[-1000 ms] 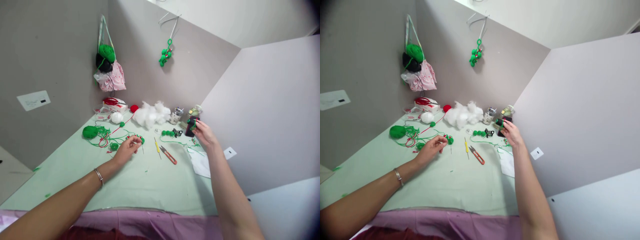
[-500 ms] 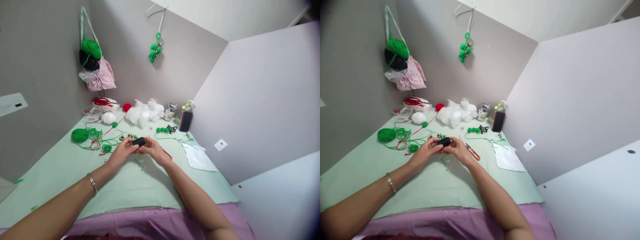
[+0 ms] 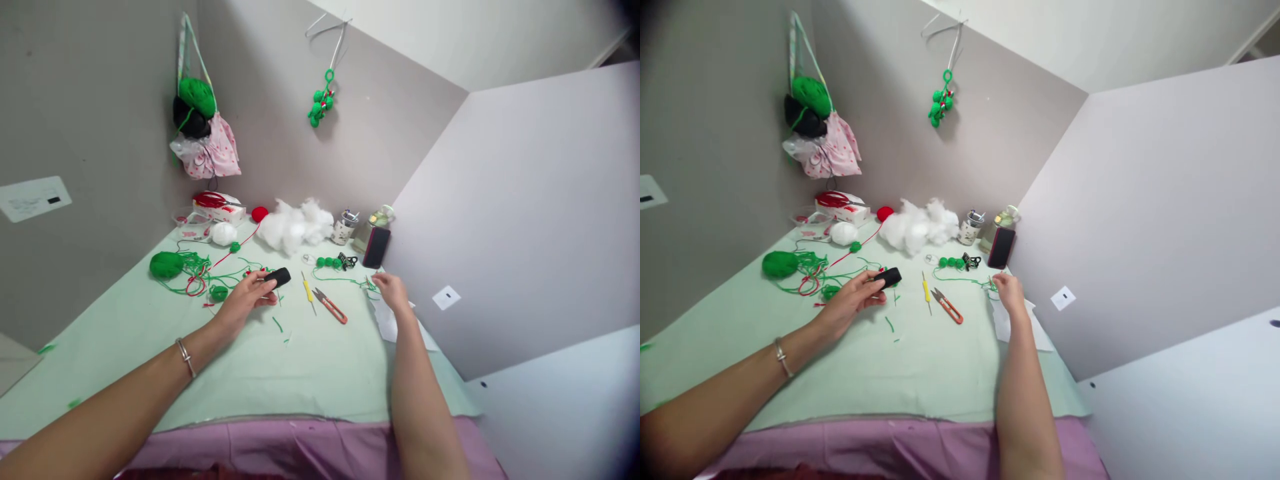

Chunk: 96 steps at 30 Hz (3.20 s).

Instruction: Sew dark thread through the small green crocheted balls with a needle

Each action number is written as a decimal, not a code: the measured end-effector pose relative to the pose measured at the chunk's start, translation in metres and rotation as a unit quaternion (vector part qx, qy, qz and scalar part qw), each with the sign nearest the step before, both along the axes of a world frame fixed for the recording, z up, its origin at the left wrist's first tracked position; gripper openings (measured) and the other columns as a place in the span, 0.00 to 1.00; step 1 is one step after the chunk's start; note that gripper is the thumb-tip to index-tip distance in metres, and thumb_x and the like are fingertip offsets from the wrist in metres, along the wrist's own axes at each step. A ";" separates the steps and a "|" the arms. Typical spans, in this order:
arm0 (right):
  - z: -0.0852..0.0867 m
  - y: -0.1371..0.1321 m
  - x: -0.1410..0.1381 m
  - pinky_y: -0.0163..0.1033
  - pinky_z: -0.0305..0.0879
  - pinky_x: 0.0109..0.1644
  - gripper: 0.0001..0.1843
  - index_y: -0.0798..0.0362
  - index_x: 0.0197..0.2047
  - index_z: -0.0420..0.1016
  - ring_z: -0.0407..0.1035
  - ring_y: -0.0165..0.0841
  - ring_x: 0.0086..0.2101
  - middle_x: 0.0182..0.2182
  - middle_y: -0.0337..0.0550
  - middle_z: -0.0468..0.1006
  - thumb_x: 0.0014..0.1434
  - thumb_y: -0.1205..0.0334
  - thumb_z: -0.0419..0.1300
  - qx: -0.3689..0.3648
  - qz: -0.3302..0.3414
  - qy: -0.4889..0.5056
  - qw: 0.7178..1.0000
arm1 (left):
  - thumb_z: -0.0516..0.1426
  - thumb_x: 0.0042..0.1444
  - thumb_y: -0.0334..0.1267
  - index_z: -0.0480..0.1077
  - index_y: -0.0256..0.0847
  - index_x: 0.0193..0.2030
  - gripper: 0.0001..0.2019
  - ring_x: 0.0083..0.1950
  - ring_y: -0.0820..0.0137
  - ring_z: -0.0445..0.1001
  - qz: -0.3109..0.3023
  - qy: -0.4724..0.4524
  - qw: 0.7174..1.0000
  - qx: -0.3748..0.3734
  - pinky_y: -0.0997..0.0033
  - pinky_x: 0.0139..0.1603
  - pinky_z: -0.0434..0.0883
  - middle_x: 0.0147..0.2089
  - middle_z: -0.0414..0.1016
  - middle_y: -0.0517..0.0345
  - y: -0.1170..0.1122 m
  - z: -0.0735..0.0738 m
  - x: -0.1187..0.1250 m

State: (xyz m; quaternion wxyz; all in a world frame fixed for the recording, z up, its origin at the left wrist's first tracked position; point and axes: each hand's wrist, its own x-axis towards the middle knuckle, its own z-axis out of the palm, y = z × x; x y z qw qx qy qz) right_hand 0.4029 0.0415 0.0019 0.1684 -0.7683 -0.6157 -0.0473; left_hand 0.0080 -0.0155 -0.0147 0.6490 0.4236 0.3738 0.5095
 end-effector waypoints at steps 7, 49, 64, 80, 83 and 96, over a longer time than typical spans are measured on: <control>-0.017 0.004 0.010 0.50 0.62 0.55 0.18 0.59 0.50 0.80 0.69 0.48 0.53 0.51 0.64 0.77 0.61 0.68 0.54 -0.033 -0.101 0.014 0.994 | 0.67 0.51 0.47 0.69 0.38 0.46 0.21 0.34 0.72 0.74 -0.025 0.010 1.000 -0.007 0.71 0.41 0.74 0.31 0.74 0.59 -0.002 0.002 0.001; 0.000 -0.060 -0.177 0.32 0.61 0.32 0.13 0.49 0.42 0.80 0.68 0.29 0.29 0.29 0.36 0.74 0.51 0.63 0.70 -0.295 0.493 0.189 0.796 | 0.63 0.55 0.35 0.70 0.38 0.44 0.11 0.39 0.68 0.80 -0.029 -0.135 0.990 -0.021 0.65 0.50 0.75 0.45 0.80 0.53 0.008 0.006 -0.010; -0.023 -0.059 -0.201 0.36 0.62 0.39 0.07 0.52 0.40 0.77 0.69 0.32 0.33 0.35 0.42 0.77 0.61 0.69 0.59 -0.149 0.471 0.111 0.862 | 0.64 0.54 0.35 0.68 0.38 0.42 0.12 0.35 0.70 0.78 -0.036 -0.142 0.989 -0.034 0.68 0.44 0.74 0.37 0.78 0.57 0.006 0.008 -0.010; -0.034 -0.029 -0.195 0.35 0.60 0.38 0.08 0.54 0.33 0.76 0.65 0.28 0.30 0.34 0.41 0.74 0.60 0.69 0.56 -0.063 0.380 0.186 0.904 | 0.64 0.54 0.35 0.68 0.37 0.42 0.11 0.34 0.71 0.78 -0.033 -0.129 0.990 -0.037 0.70 0.42 0.75 0.38 0.78 0.55 0.008 0.005 -0.009; -0.030 -0.021 -0.177 0.34 0.63 0.34 0.06 0.55 0.33 0.77 0.68 0.29 0.29 0.29 0.40 0.76 0.56 0.64 0.58 -0.057 0.340 0.277 0.897 | 0.64 0.54 0.34 0.67 0.37 0.41 0.12 0.33 0.71 0.78 -0.030 -0.132 0.990 -0.036 0.71 0.41 0.76 0.38 0.78 0.56 0.009 0.006 -0.009; -0.004 0.001 -0.078 0.47 0.64 0.50 0.20 0.58 0.48 0.75 0.73 0.43 0.41 0.38 0.55 0.80 0.62 0.57 0.49 0.104 0.091 0.163 0.977 | 0.66 0.52 0.39 0.71 0.36 0.44 0.15 0.35 0.73 0.74 -0.086 -0.063 0.994 -0.023 0.68 0.45 0.75 0.40 0.74 0.56 0.001 0.000 -0.001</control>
